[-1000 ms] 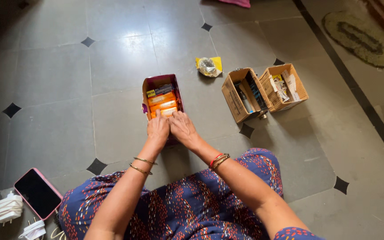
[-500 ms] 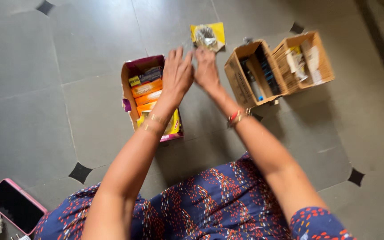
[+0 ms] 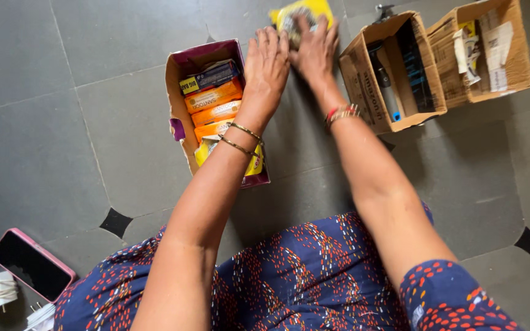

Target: The person sits on the floor and organizes various items into cardboard boxes. They place orange and green packages into a pink box, then transfer metal tools into a brown box, and finally sort small wrapped packets into a third box.

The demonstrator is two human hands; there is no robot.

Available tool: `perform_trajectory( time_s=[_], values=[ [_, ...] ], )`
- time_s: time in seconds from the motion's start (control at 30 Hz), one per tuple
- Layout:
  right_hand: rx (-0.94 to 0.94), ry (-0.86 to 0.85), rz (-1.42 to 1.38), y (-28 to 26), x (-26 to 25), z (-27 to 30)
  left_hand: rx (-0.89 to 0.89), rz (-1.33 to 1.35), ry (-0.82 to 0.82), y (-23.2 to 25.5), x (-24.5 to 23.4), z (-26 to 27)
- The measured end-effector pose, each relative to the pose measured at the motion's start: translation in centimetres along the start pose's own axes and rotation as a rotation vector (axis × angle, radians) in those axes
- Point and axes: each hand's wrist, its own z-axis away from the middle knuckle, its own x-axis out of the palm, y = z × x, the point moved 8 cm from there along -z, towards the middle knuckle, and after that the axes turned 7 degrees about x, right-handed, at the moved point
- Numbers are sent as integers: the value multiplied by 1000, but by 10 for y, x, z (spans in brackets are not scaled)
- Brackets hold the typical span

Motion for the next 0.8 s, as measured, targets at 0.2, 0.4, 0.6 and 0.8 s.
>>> perform_trajectory(
  time_s=[0.2, 0.4, 0.6, 0.8],
  values=[
    [-32, -23, -182, 2, -4, 51, -108, 371, -127, 11, -18, -1],
    [100, 41, -551, -39, -111, 79, -39, 406, 69, 7, -102, 16],
    [-169, 223, -648, -139, -219, 118, -128, 615, 370, -63, -199, 71],
    [-318, 197, -536, -192, -225, 172, -179, 659, 301, -79, -230, 146]
  ],
)
